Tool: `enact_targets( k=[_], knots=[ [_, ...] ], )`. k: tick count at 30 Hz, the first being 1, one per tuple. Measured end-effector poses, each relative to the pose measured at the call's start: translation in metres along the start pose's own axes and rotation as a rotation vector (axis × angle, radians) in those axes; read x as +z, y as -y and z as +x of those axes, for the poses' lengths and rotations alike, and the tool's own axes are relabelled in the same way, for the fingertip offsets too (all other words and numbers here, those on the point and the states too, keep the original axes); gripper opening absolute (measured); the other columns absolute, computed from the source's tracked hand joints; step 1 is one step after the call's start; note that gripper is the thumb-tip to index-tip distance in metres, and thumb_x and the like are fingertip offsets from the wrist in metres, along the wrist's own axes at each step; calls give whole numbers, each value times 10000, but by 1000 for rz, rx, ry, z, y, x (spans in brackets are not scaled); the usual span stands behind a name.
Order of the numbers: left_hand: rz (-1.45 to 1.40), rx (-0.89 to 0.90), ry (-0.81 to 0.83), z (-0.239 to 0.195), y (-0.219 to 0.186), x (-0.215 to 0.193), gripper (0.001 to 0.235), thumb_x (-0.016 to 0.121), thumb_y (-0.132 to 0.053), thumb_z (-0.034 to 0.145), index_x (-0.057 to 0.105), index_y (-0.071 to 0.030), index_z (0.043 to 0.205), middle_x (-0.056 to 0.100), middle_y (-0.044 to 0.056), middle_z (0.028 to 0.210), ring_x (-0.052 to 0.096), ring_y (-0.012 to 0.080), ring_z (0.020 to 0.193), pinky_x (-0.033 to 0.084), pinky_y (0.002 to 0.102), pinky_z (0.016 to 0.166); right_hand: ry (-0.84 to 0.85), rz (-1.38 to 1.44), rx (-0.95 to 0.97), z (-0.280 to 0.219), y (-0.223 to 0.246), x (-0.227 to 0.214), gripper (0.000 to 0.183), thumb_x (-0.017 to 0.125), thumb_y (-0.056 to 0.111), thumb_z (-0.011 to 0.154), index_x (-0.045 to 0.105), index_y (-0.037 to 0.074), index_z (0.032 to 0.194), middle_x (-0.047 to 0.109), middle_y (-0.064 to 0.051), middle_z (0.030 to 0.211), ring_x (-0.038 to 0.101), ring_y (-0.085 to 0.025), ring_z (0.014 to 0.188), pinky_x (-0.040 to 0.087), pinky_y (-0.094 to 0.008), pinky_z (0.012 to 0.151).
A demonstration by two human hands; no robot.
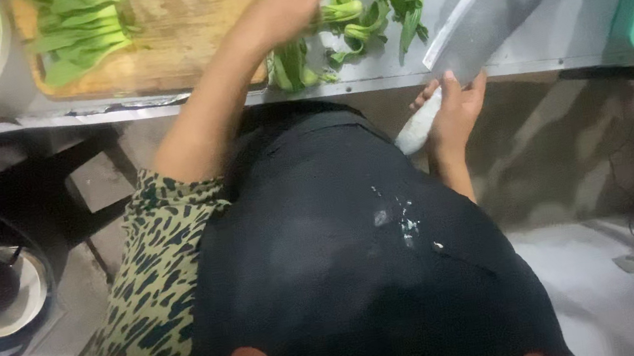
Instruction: The person repeatedly chops green leafy vegetables on a wooden cutting board using a cleaver. They trim the ends, slice the stems, and transfer the cut pieces into a white bowl. The process continues with multiple bunches of vegetables throughout the clip.
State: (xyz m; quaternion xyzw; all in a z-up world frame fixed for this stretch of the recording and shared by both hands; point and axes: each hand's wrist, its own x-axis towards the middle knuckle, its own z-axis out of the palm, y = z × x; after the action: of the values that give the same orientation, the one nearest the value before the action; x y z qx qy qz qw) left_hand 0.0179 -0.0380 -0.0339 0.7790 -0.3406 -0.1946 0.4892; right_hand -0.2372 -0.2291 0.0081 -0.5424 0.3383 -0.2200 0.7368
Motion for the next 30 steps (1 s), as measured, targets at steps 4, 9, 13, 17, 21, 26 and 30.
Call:
enact_targets(
  k=[4, 9, 13, 17, 21, 26, 30],
  knots=[
    [200, -46, 375, -35, -8, 27, 342, 690, -345, 925, 620, -47, 1076, 594, 156, 1106, 654, 333, 985, 541, 462, 853, -47, 17, 53, 4, -5, -8, 310, 529, 90, 1051, 392, 74, 1328, 573, -80, 776, 591, -182, 610, 528, -357, 548],
    [807, 239, 316, -56, 8, 36, 378, 736, -144, 883, 664, -127, 1254, 637, 135, 1148, 680, 314, 1046, 574, 445, 787, -13, -10, 40, 14, -13, -16, 257, 562, 96, 1119, 353, 40, 1257, 606, -122, 811, 638, -237, 645, 573, -412, 574],
    [676, 112, 521, -34, 7, 28, 383, 743, -233, 860, 681, -129, 1224, 661, 161, 1095, 682, 360, 1020, 564, 481, 807, -53, 5, 73, 13, -13, -14, 309, 542, 114, 1061, 380, 87, 1323, 588, -84, 762, 598, -184, 580, 539, -359, 518],
    [255, 160, 469, -16, -20, 41, 389, 751, -319, 856, 674, -21, 1094, 658, 165, 1029, 671, 334, 945, 549, 458, 804, -53, 29, 12, 8, -6, -9, 299, 531, 112, 1061, 397, 84, 1327, 579, -82, 748, 586, -174, 575, 532, -351, 517],
    [-481, -258, 627, 29, -37, 110, 319, 560, -313, 1006, 628, -37, 1149, 673, 80, 1032, 631, 206, 893, 542, 361, 800, -155, 63, -24, -1, -1, -13, 231, 539, 112, 1090, 420, 51, 1279, 589, -90, 796, 604, -181, 629, 547, -355, 562],
    [-1056, 120, 680, 112, -49, 213, 396, 674, -190, 1016, 530, 28, 1314, 598, 166, 1249, 638, 291, 1181, 585, 428, 1071, -262, 81, -39, -2, 1, -31, 245, 545, 126, 1043, 410, 80, 1243, 590, -93, 764, 606, -189, 582, 544, -354, 517],
    [-1549, -402, 411, 159, -75, 236, 395, 534, -239, 1058, 477, -70, 1411, 491, 21, 1409, 660, 304, 1185, 556, 422, 1051, -308, 59, -47, -12, -1, -42, 261, 532, 116, 1029, 413, 83, 1259, 587, -91, 773, 595, -184, 577, 543, -356, 507]
  ],
)
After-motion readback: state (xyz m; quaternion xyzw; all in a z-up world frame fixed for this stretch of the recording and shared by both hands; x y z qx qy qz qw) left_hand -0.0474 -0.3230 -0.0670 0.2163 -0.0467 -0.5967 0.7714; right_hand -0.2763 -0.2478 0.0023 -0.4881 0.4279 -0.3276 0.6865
